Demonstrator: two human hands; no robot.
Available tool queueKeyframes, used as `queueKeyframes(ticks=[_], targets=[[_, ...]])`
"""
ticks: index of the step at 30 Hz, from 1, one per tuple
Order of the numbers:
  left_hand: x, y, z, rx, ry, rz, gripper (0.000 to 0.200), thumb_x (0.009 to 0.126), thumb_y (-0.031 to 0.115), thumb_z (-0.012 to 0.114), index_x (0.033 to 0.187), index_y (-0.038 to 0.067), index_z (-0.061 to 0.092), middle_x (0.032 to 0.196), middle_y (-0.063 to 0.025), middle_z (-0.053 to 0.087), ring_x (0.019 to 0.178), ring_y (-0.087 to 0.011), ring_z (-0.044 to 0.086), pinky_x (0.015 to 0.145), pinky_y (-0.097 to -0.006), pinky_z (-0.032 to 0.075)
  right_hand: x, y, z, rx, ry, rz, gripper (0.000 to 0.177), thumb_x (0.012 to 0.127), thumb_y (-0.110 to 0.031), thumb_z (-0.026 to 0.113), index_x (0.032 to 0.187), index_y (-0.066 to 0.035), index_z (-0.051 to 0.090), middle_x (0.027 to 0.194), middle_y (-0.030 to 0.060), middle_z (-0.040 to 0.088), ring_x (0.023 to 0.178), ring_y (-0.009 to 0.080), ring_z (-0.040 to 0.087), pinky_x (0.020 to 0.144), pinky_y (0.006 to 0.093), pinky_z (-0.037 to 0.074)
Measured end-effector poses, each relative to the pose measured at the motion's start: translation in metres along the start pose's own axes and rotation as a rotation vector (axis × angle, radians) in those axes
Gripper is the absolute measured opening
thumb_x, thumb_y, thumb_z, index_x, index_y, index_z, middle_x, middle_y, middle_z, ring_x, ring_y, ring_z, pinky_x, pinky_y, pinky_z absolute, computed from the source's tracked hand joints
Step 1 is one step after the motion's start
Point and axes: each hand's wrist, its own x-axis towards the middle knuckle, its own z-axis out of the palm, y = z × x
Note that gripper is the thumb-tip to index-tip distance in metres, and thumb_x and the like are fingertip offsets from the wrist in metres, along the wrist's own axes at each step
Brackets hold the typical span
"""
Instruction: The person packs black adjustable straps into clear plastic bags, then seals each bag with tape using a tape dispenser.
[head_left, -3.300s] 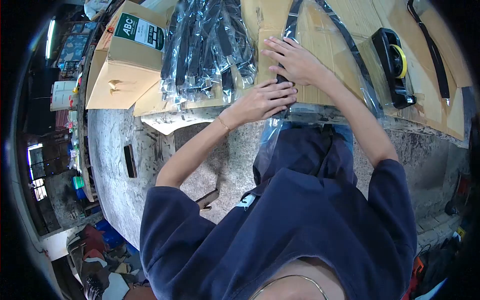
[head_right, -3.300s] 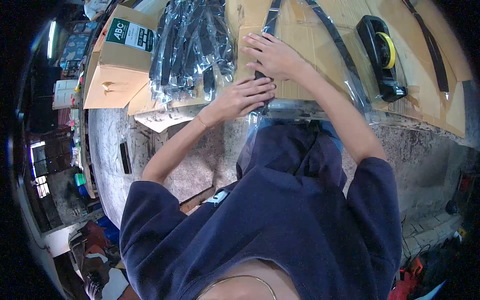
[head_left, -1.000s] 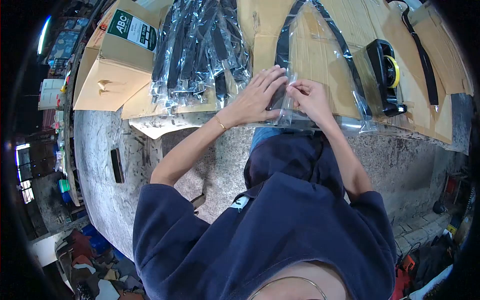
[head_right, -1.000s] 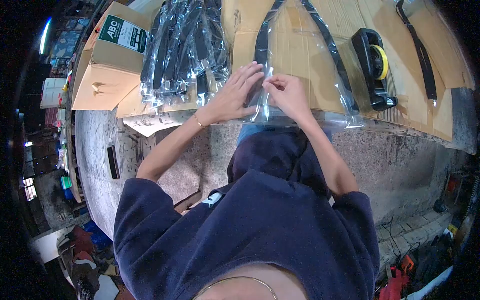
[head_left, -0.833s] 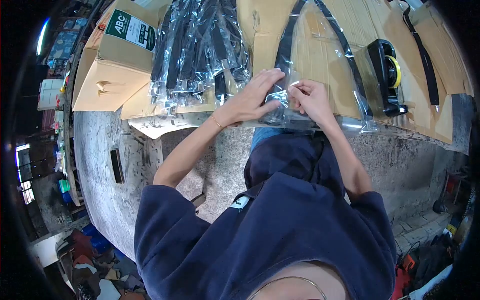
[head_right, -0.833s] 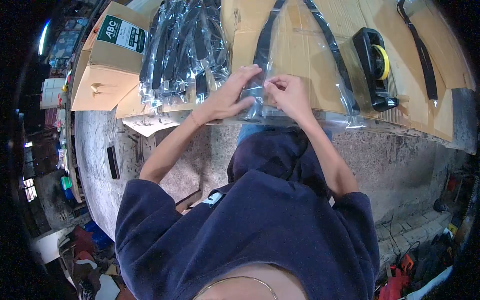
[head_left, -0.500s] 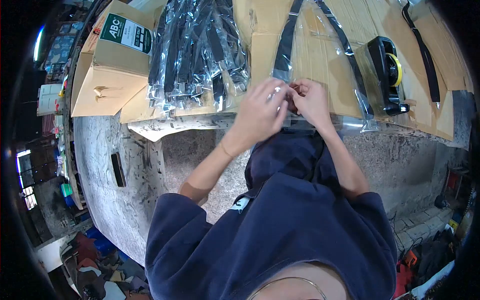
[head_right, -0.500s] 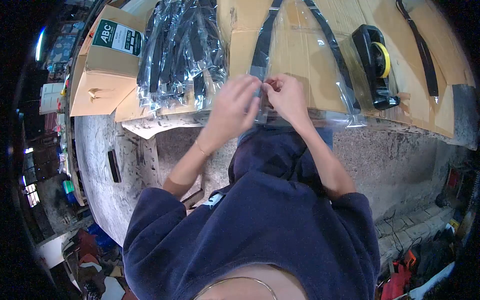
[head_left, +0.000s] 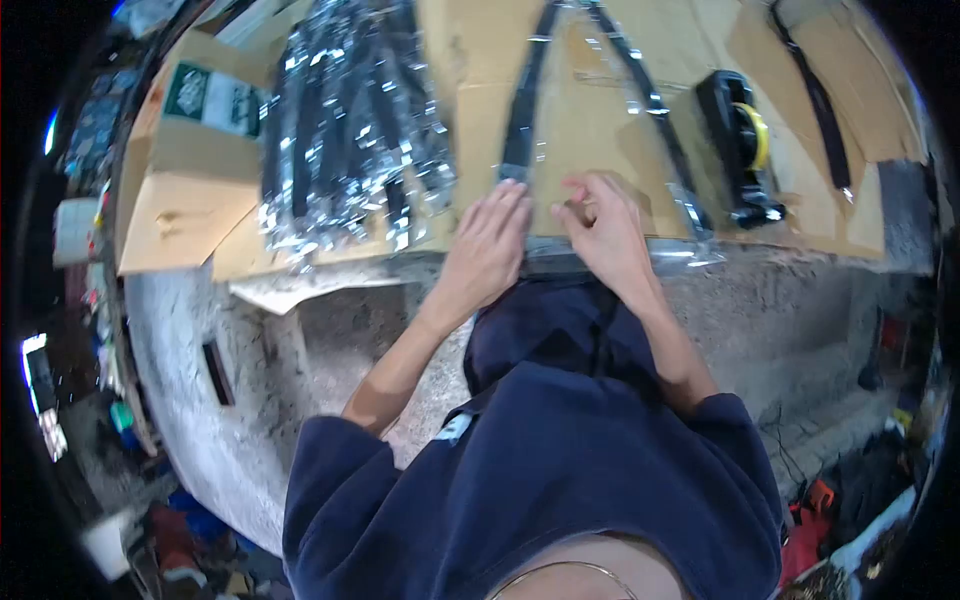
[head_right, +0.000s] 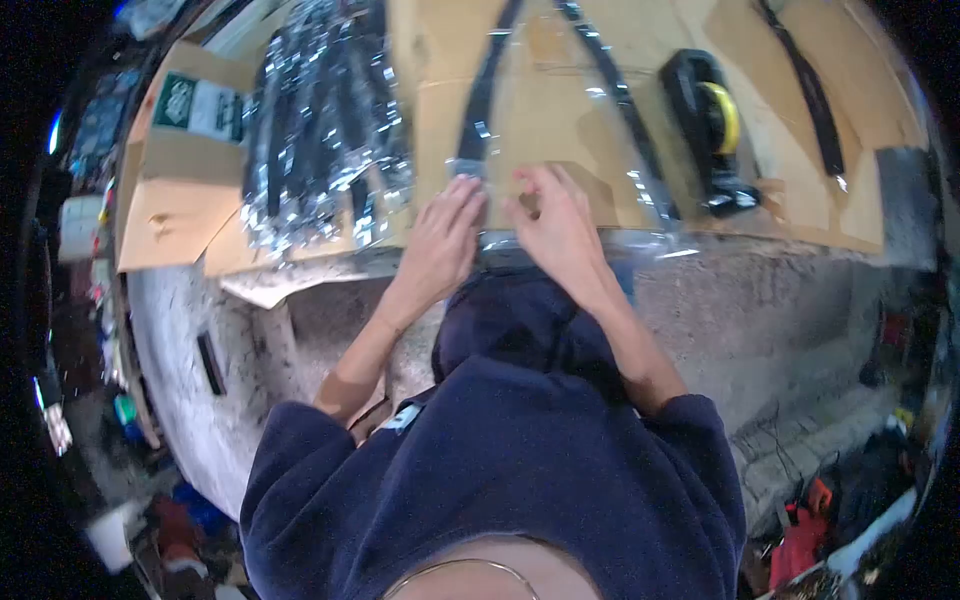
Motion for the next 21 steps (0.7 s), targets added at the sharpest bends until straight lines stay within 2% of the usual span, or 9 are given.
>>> queueKeyframes(ticks=[3,5,8,10,11,13,14,18,21], targets=[[0.000,0.000,0.004,-0.020,-0.029,-0.049,0.047,0.085,0.006,0.052,0.131,-0.004,0.046,0.139,-0.0180,0.045,0.134,-0.0332,0.039,0.108,-0.0459,0.031,-0.023,-0.028,-0.075,-0.059,0.058,-0.032,0.019,0.079,-0.006,0.071,0.096,0.001,0.064,0.087,0.0119,0.061,0.070,0.0214,0.062,0.064,0.0311,0.049],[0.001,0.001,0.004,-0.030,-0.026,-0.050,0.046,0.087,0.006,0.051,0.132,-0.004,0.046,0.139,-0.0182,0.045,0.133,-0.0333,0.040,0.108,-0.0462,0.031,-0.026,-0.024,-0.132,-0.243,0.369,-0.169,0.013,0.082,-0.006,0.069,0.092,0.001,0.066,0.085,0.0085,0.062,0.066,0.0162,0.060,0.062,0.0277,0.048],[0.001,0.002,0.005,-0.023,-0.026,-0.054,0.045,0.087,0.006,0.051,0.131,-0.003,0.047,0.139,-0.0184,0.045,0.133,-0.0338,0.040,0.108,-0.0462,0.032,-0.008,0.003,-0.210,-0.432,0.517,-0.096,0.017,0.086,-0.011,0.067,0.096,0.001,0.067,0.080,0.0079,0.064,0.063,0.0126,0.059,0.061,0.0271,0.047],[0.002,0.003,0.005,-0.025,-0.019,-0.049,0.045,0.087,0.006,0.051,0.131,-0.004,0.047,0.138,-0.0185,0.045,0.133,-0.0339,0.040,0.107,-0.0461,0.032,0.004,0.037,-0.242,-0.337,0.129,0.116,0.024,0.088,-0.020,0.066,0.099,0.001,0.069,0.075,0.0073,0.064,0.063,0.0094,0.056,0.060,0.0260,0.045],[0.002,0.003,0.004,-0.015,-0.030,-0.052,0.045,0.087,0.005,0.051,0.131,-0.004,0.047,0.138,-0.0186,0.046,0.133,-0.0340,0.040,0.107,-0.0460,0.032,0.009,0.035,-0.247,-0.349,0.140,0.109,0.024,0.088,-0.020,0.066,0.099,0.001,0.069,0.075,0.0073,0.064,0.063,0.0094,0.056,0.060,0.0260,0.045],[0.005,0.004,0.004,-0.018,-0.020,-0.045,0.045,0.087,0.005,0.051,0.131,-0.004,0.047,0.138,-0.0188,0.046,0.132,-0.0340,0.040,0.106,-0.0460,0.032,0.019,0.033,-0.250,-0.325,-0.145,0.378,0.031,0.088,-0.026,0.066,0.101,0.001,0.069,0.072,0.0057,0.064,0.063,0.0081,0.054,0.059,0.0258,0.044],[0.004,0.005,0.003,-0.011,-0.027,-0.049,0.045,0.087,0.005,0.051,0.131,-0.004,0.047,0.138,-0.0188,0.046,0.132,-0.0339,0.040,0.106,-0.0459,0.032,0.023,0.036,-0.251,-0.325,-0.156,0.377,0.023,0.089,-0.021,0.066,0.097,0.000,0.070,0.073,-0.0021,0.061,0.064,0.0044,0.052,0.057,0.0201,0.041],[0.003,0.005,0.002,-0.003,-0.045,-0.058,0.045,0.087,0.005,0.051,0.131,-0.004,0.047,0.137,-0.0188,0.046,0.132,-0.0338,0.041,0.106,-0.0459,0.032,0.029,0.042,-0.247,-0.198,-0.157,0.443,0.019,0.090,-0.019,0.065,0.092,-0.001,0.069,0.073,-0.0017,0.061,0.065,0.0043,0.052,0.059,0.0206,0.042],[0.003,0.005,0.002,0.015,-0.048,-0.049,0.046,0.086,0.005,0.052,0.131,-0.004,0.047,0.138,-0.0187,0.046,0.132,-0.0335,0.040,0.106,-0.0461,0.032,0.024,0.049,-0.245,-0.143,-0.109,0.384,0.016,0.090,-0.018,0.065,0.089,-0.002,0.068,0.074,-0.0022,0.061,0.066,0.0040,0.053,0.061,0.0207,0.042]])
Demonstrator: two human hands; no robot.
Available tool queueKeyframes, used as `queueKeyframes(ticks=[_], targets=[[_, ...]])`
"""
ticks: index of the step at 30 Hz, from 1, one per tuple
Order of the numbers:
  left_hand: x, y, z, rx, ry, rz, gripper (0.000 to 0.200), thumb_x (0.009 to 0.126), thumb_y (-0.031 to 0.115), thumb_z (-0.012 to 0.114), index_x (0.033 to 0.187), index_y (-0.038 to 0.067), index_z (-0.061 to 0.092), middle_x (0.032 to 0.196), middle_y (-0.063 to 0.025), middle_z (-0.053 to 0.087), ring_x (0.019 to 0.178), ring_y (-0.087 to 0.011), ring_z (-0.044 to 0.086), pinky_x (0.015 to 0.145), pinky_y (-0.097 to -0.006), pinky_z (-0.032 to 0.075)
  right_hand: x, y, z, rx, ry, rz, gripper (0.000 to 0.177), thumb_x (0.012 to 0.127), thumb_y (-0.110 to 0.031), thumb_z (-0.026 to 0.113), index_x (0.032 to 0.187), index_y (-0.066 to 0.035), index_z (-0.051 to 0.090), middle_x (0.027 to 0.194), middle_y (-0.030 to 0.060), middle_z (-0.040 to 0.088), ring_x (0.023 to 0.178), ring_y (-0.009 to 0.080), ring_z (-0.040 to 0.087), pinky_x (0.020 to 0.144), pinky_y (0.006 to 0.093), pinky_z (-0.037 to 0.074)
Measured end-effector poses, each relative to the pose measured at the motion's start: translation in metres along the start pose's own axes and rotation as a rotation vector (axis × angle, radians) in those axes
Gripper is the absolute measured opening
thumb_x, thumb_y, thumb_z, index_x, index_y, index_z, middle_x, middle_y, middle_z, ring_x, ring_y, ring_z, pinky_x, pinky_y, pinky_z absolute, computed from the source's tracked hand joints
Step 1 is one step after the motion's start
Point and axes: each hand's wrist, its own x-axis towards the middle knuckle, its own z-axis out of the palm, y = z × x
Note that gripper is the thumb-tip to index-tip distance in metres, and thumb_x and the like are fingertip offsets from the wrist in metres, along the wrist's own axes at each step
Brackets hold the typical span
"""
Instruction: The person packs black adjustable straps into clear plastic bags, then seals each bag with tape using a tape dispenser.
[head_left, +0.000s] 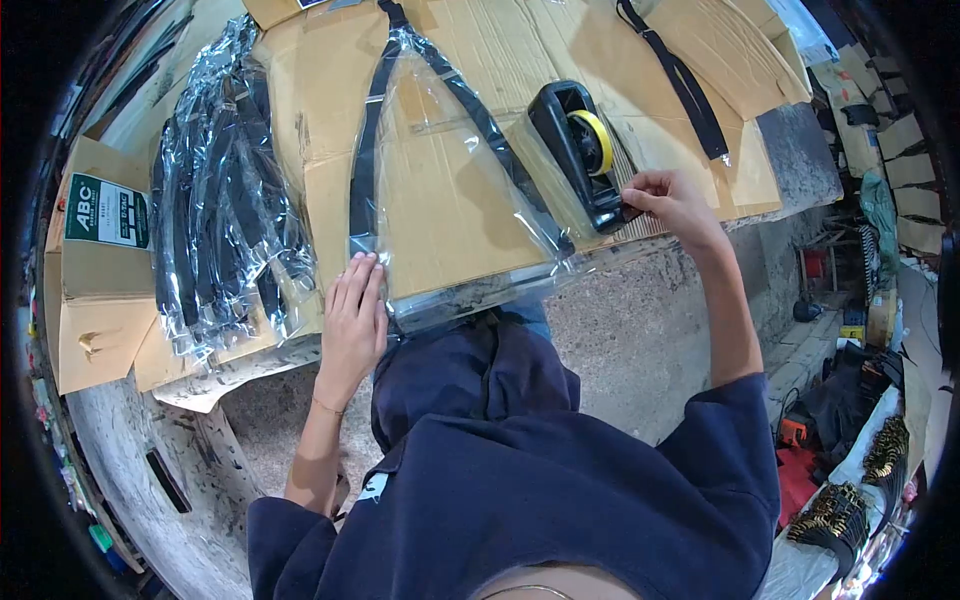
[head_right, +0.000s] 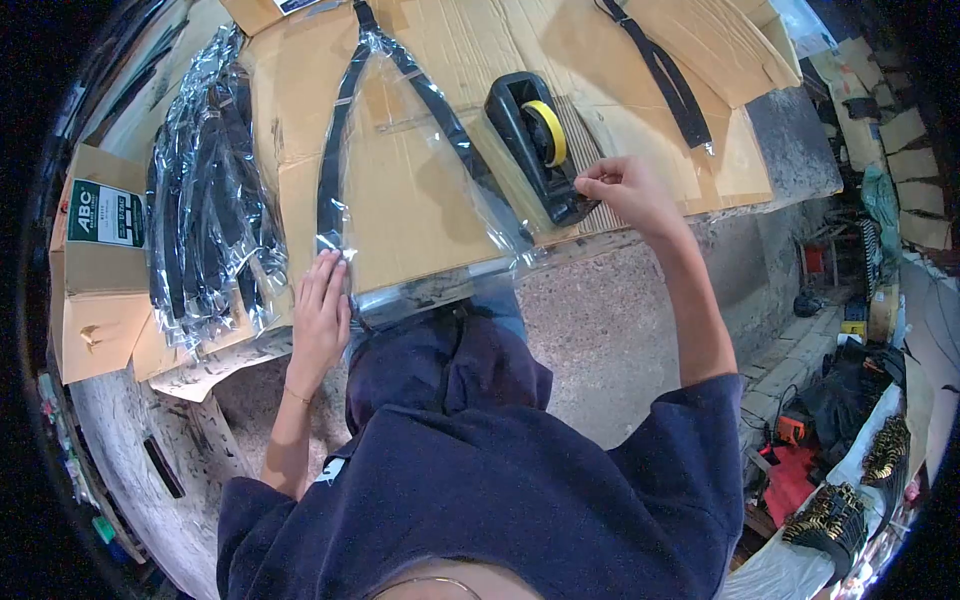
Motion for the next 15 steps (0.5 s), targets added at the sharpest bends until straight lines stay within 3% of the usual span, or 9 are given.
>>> queueKeyframes(ticks=[5,9,15], targets=[[-0.001,0.001,-0.001,-0.001,0.001,-0.013,0.047,0.085,0.004,0.053,0.131,-0.004,0.047,0.138,-0.0181,0.046,0.133,-0.0331,0.040,0.107,-0.0459,0.032,-0.014,0.009,0.015,0.048,0.230,-0.167,0.017,0.090,-0.016,0.065,0.091,0.000,0.068,0.075,-0.0032,0.061,0.068,0.0030,0.052,0.060,0.0191,0.038],[0.001,0.000,0.001,-0.005,-0.007,-0.001,0.047,0.085,0.004,0.053,0.131,-0.004,0.047,0.138,-0.0177,0.046,0.133,-0.0328,0.039,0.107,-0.0456,0.031,-0.030,-0.016,0.000,0.233,0.174,-0.077,0.015,0.089,-0.011,0.064,0.095,0.003,0.067,0.074,-0.0014,0.062,0.064,0.0033,0.050,0.058,0.0191,0.039],[-0.001,-0.001,0.002,-0.004,-0.012,0.008,0.047,0.085,0.004,0.053,0.131,-0.005,0.046,0.139,-0.0174,0.046,0.133,-0.0327,0.039,0.107,-0.0457,0.031,-0.047,0.004,0.006,0.276,0.145,-0.042,0.015,0.088,-0.006,0.065,0.100,0.003,0.066,0.074,-0.0013,0.062,0.060,0.0025,0.047,0.053,0.0191,0.038]])
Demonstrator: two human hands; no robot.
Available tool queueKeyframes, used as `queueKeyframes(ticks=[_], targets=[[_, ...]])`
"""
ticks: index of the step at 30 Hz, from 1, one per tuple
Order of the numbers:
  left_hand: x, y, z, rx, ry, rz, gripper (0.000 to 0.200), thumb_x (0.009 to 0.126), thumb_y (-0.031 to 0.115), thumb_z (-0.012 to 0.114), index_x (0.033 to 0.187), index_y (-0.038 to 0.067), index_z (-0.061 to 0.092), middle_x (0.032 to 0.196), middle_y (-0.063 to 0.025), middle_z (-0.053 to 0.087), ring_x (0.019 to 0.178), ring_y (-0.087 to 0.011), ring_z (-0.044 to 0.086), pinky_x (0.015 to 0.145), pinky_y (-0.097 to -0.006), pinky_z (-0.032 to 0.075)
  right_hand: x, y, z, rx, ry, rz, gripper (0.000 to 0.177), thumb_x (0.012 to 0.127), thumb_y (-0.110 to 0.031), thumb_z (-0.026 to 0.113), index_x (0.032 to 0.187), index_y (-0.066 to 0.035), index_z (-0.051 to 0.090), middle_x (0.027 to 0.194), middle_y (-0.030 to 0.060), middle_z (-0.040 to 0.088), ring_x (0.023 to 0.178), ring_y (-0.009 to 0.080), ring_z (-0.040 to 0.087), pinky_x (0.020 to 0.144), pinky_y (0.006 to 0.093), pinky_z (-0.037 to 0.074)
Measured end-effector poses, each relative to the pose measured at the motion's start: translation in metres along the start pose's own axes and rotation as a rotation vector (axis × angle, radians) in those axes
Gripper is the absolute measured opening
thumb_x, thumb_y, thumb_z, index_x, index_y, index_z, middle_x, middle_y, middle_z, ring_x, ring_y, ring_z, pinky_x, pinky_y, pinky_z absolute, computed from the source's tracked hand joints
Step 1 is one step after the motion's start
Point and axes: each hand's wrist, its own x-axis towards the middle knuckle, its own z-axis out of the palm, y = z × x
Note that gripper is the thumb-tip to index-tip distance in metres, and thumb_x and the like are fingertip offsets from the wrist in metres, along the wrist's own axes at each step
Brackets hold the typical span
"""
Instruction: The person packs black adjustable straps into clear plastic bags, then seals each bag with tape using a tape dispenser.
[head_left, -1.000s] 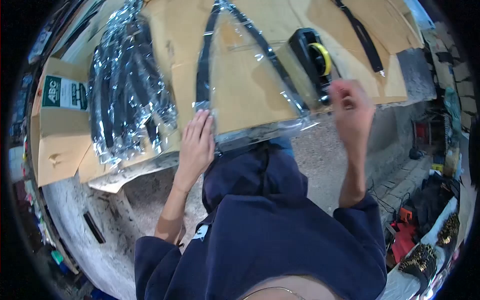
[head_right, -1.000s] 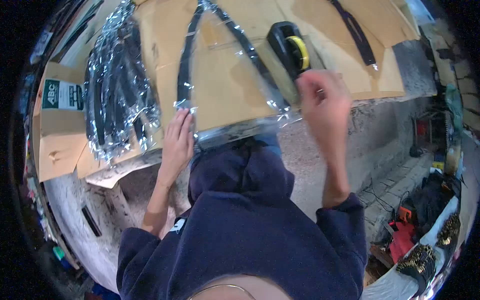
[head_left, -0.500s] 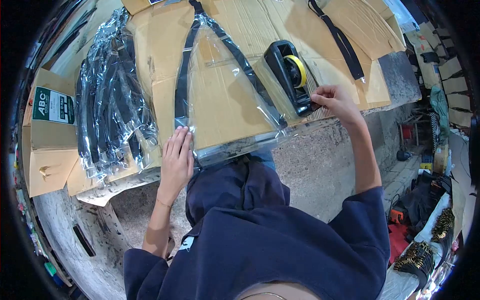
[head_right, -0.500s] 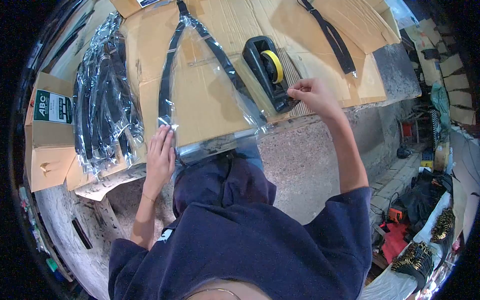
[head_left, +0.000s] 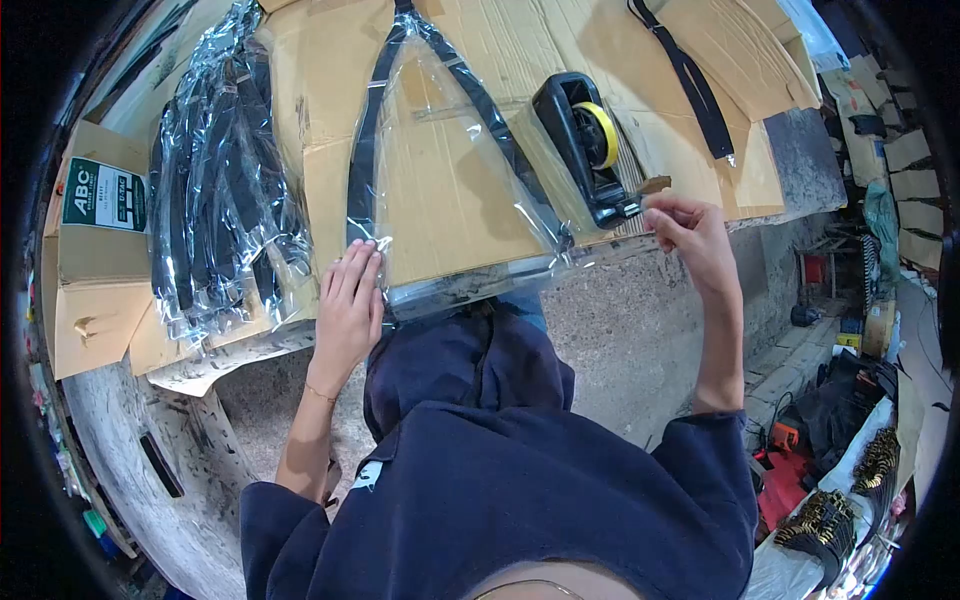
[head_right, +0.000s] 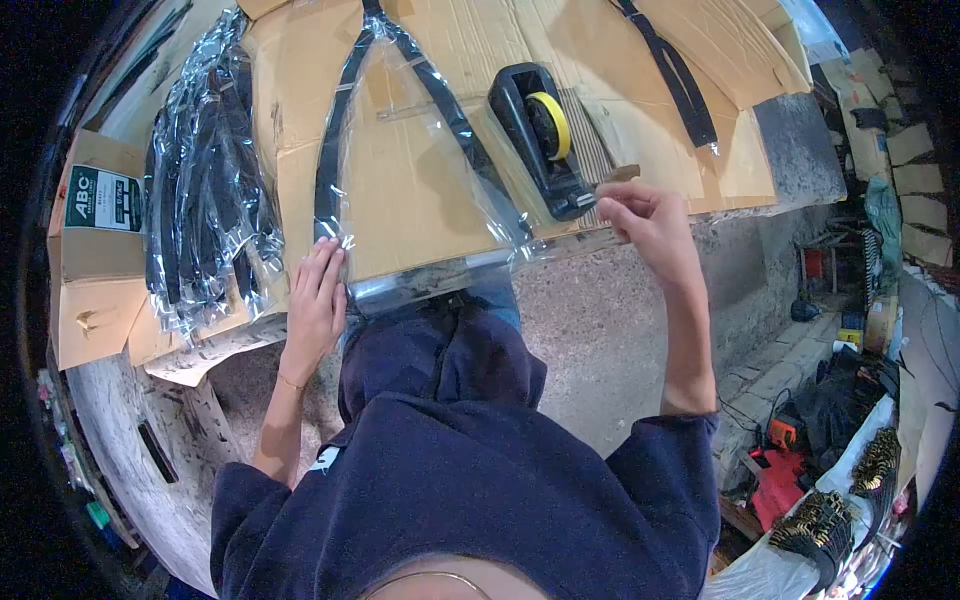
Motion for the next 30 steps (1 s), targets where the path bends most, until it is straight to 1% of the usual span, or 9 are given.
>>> queueKeyframes(ticks=[7,10,12,17,19,22,23,26,30], targets=[[0.001,0.000,0.000,0.010,0.004,0.008,0.047,0.086,0.004,0.052,0.132,-0.005,0.046,0.139,-0.0167,0.045,0.134,-0.0317,0.039,0.108,-0.0459,0.030,-0.010,0.010,0.003,-0.029,-0.020,-0.043,0.037,0.084,-0.001,0.065,0.120,-0.005,0.063,0.070,-0.0055,0.055,0.062,0.0033,0.045,0.060,0.0177,0.037],[0.001,0.001,-0.001,0.012,0.003,0.001,0.047,0.086,0.004,0.052,0.132,-0.004,0.046,0.139,-0.0166,0.045,0.134,-0.0314,0.039,0.108,-0.0456,0.030,-0.009,0.013,0.009,-0.179,-0.037,-0.162,0.045,0.083,0.000,0.064,0.127,-0.009,0.059,0.069,-0.0025,0.052,0.063,0.0070,0.047,0.063,0.0213,0.040],[0.002,0.001,-0.001,0.010,0.003,-0.005,0.047,0.086,0.003,0.052,0.132,-0.003,0.046,0.139,-0.0165,0.045,0.134,-0.0315,0.039,0.108,-0.0453,0.030,-0.011,0.008,0.016,-0.516,0.038,-0.170,0.057,0.083,0.001,0.061,0.137,-0.017,0.051,0.070,0.0044,0.054,0.065,0.0132,0.052,0.067,0.0286,0.045],[0.002,0.000,0.001,0.018,0.020,-0.041,0.047,0.085,0.003,0.052,0.131,-0.002,0.048,0.139,-0.0163,0.045,0.134,-0.0316,0.039,0.108,-0.0455,0.031,-0.034,0.013,0.036,-0.586,0.036,-0.219,0.066,0.084,0.003,0.058,0.144,-0.021,0.042,0.076,0.0111,0.061,0.070,0.0173,0.057,0.072,0.0344,0.049],[0.000,-0.001,0.001,-0.059,0.043,-0.046,0.045,0.085,0.005,0.053,0.130,-0.001,0.049,0.139,-0.0164,0.045,0.133,-0.0326,0.040,0.108,-0.0466,0.032,-0.050,-0.002,0.054,-0.404,0.255,-0.311,0.057,0.085,0.002,0.061,0.138,-0.013,0.049,0.078,0.0095,0.063,0.071,0.0153,0.059,0.070,0.0309,0.049],[-0.001,-0.003,0.000,-0.020,0.054,-0.033,0.043,0.086,0.008,0.054,0.128,0.000,0.051,0.139,-0.0168,0.045,0.133,-0.0337,0.039,0.109,-0.0467,0.033,-0.054,-0.007,0.068,-0.449,0.316,-0.388,0.037,0.085,0.000,0.064,0.121,-0.003,0.061,0.078,0.0074,0.065,0.071,0.0124,0.059,0.069,0.0272,0.049],[-0.002,-0.004,0.001,-0.018,0.056,-0.022,0.042,0.086,0.009,0.053,0.127,0.000,0.051,0.139,-0.0169,0.045,0.133,-0.0339,0.039,0.109,-0.0466,0.033,-0.050,-0.012,0.078,-0.430,0.289,-0.398,0.037,0.085,0.000,0.064,0.121,-0.003,0.061,0.078,0.0074,0.065,0.071,0.0124,0.059,0.069,0.0272,0.049],[-0.002,-0.005,0.002,-0.044,0.058,-0.012,0.044,0.085,0.008,0.055,0.128,0.000,0.051,0.139,-0.0182,0.044,0.134,-0.0351,0.038,0.110,-0.0469,0.031,-0.035,-0.030,0.116,-0.213,0.115,-0.324,0.011,0.086,-0.005,0.066,0.093,0.003,0.067,0.078,0.0045,0.064,0.072,0.0097,0.058,0.070,0.0246,0.048],[-0.003,-0.003,0.000,-0.029,0.065,-0.019,0.043,0.086,0.010,0.055,0.127,0.000,0.051,0.140,-0.0175,0.044,0.134,-0.0352,0.037,0.110,-0.0468,0.032,0.004,-0.031,0.168,0.005,-0.171,-0.343,0.014,0.086,-0.010,0.067,0.094,0.002,0.067,0.081,0.0029,0.064,0.066,0.0102,0.055,0.067,0.0243,0.047]])
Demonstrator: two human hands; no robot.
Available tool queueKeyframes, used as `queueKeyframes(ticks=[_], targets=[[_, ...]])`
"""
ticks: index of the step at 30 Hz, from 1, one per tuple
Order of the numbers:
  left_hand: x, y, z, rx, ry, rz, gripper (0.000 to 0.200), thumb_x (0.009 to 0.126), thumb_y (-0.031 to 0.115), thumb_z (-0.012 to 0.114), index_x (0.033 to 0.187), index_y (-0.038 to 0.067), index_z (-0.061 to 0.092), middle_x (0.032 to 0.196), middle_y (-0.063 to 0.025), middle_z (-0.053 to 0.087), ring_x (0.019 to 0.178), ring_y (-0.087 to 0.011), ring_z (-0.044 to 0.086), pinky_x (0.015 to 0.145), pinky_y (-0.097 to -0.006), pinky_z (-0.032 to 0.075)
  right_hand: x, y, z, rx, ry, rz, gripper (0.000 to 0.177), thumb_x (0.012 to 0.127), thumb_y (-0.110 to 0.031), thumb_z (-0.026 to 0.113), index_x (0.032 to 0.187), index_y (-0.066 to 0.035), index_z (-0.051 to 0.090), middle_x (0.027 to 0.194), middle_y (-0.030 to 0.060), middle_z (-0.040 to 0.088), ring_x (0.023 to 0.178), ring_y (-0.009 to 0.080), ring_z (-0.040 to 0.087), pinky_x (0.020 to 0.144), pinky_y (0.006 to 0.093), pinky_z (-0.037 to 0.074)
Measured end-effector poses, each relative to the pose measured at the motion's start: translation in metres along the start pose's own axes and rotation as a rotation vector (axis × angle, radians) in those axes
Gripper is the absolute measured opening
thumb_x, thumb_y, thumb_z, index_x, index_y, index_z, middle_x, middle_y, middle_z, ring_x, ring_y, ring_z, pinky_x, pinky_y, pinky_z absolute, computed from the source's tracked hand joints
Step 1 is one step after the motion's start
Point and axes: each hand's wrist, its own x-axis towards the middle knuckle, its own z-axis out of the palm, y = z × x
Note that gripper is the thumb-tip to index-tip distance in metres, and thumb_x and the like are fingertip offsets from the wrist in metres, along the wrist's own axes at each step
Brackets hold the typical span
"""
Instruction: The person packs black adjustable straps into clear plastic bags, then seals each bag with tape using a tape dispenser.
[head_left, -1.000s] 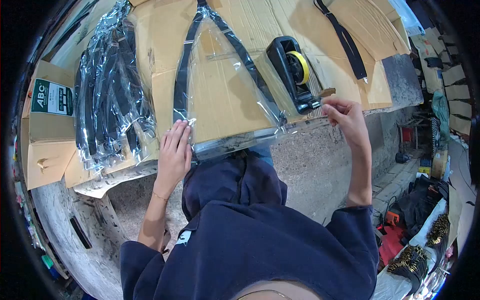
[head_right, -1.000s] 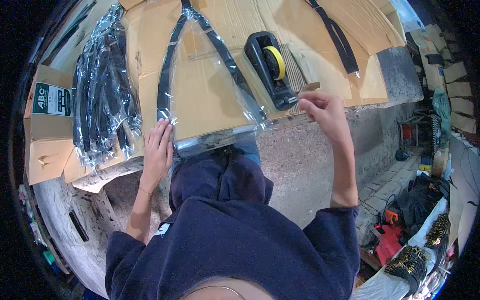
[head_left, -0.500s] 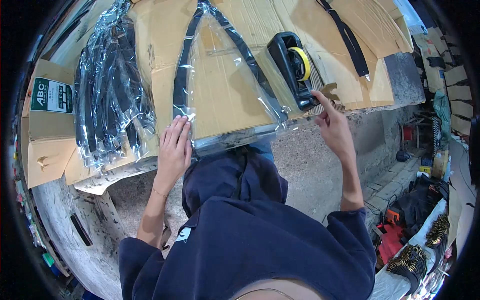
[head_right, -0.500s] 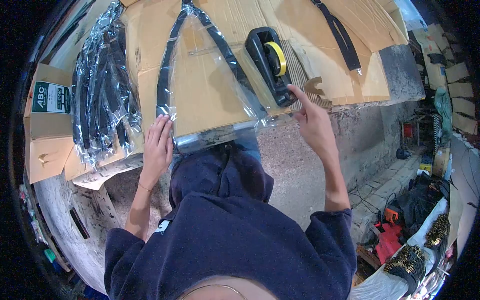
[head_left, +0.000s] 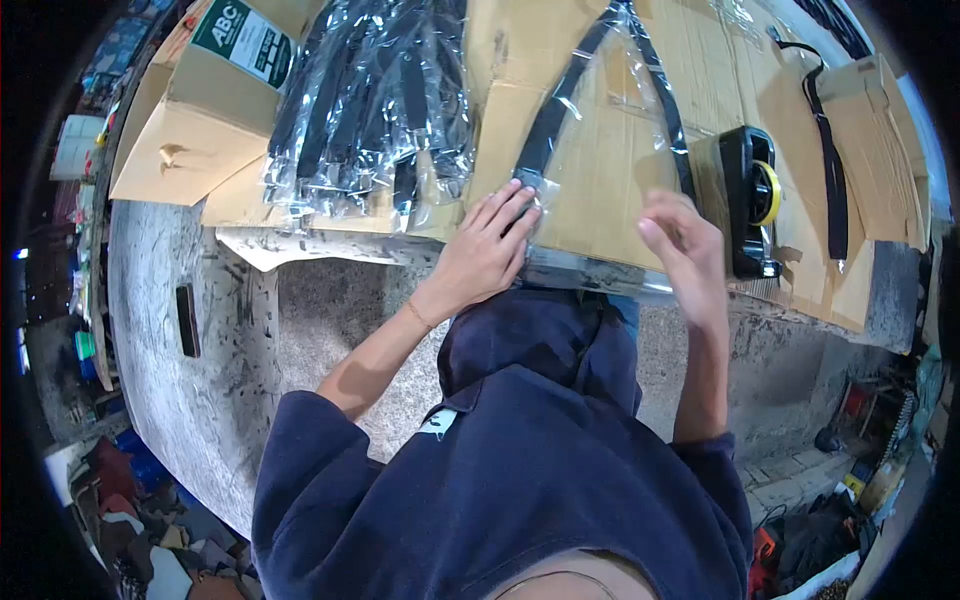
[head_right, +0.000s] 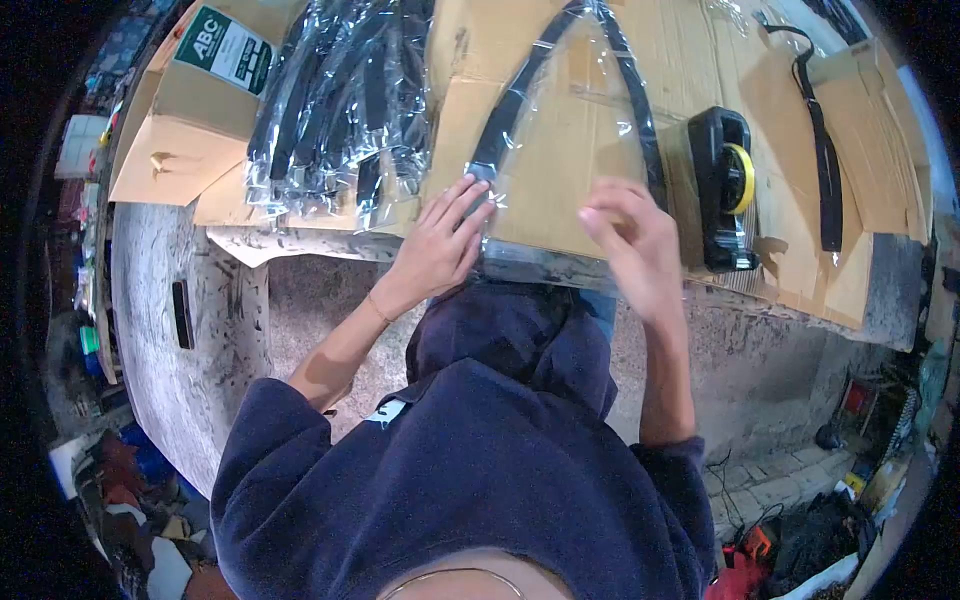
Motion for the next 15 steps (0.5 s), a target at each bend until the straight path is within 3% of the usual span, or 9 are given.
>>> queueKeyframes(ticks=[3,5,6,10,15], targets=[[-0.001,-0.002,0.002,-0.011,0.026,0.009,0.043,0.086,0.011,0.055,0.127,0.000,0.051,0.139,-0.0171,0.044,0.134,-0.0350,0.037,0.109,-0.0466,0.032,0.031,0.006,0.031,-0.008,-0.084,-0.154,0.017,0.087,-0.013,0.067,0.095,0.002,0.068,0.081,0.0007,0.062,0.060,0.0071,0.048,0.057,0.0227,0.042],[-0.002,-0.003,0.001,-0.001,0.025,0.004,0.042,0.087,0.012,0.055,0.127,0.000,0.052,0.138,-0.0171,0.045,0.134,-0.0350,0.038,0.108,-0.0466,0.033,0.047,-0.003,0.046,0.381,-0.302,0.310,0.018,0.088,-0.015,0.068,0.095,0.002,0.068,0.079,-0.0018,0.059,0.057,0.0036,0.040,0.050,0.0214,0.033],[-0.002,-0.002,0.000,-0.007,0.028,0.005,0.042,0.087,0.012,0.055,0.126,0.000,0.052,0.138,-0.0171,0.045,0.134,-0.0349,0.038,0.108,-0.0466,0.034,0.054,-0.001,0.053,0.385,-0.340,0.331,0.017,0.088,-0.017,0.067,0.093,0.000,0.069,0.075,-0.0032,0.057,0.058,0.0013,0.039,0.048,0.0202,0.029],[-0.003,-0.005,0.005,-0.026,0.051,0.001,0.041,0.086,0.013,0.055,0.125,0.001,0.053,0.137,-0.0171,0.046,0.133,-0.0342,0.038,0.108,-0.0464,0.034,0.081,0.013,0.073,0.234,-0.475,0.372,0.021,0.086,-0.023,0.069,0.091,-0.003,0.071,0.071,-0.0040,0.056,0.058,0.0031,0.041,0.048,0.0212,0.030],[-0.004,-0.006,0.006,-0.023,0.060,0.002,0.042,0.085,0.013,0.056,0.125,0.001,0.053,0.137,-0.0173,0.046,0.133,-0.0337,0.038,0.107,-0.0457,0.034,0.092,0.025,0.088,-0.005,-0.421,0.371,0.030,0.082,-0.030,0.071,0.093,-0.002,0.072,0.071,-0.0015,0.059,0.062,0.0071,0.048,0.050,0.0246,0.035]])
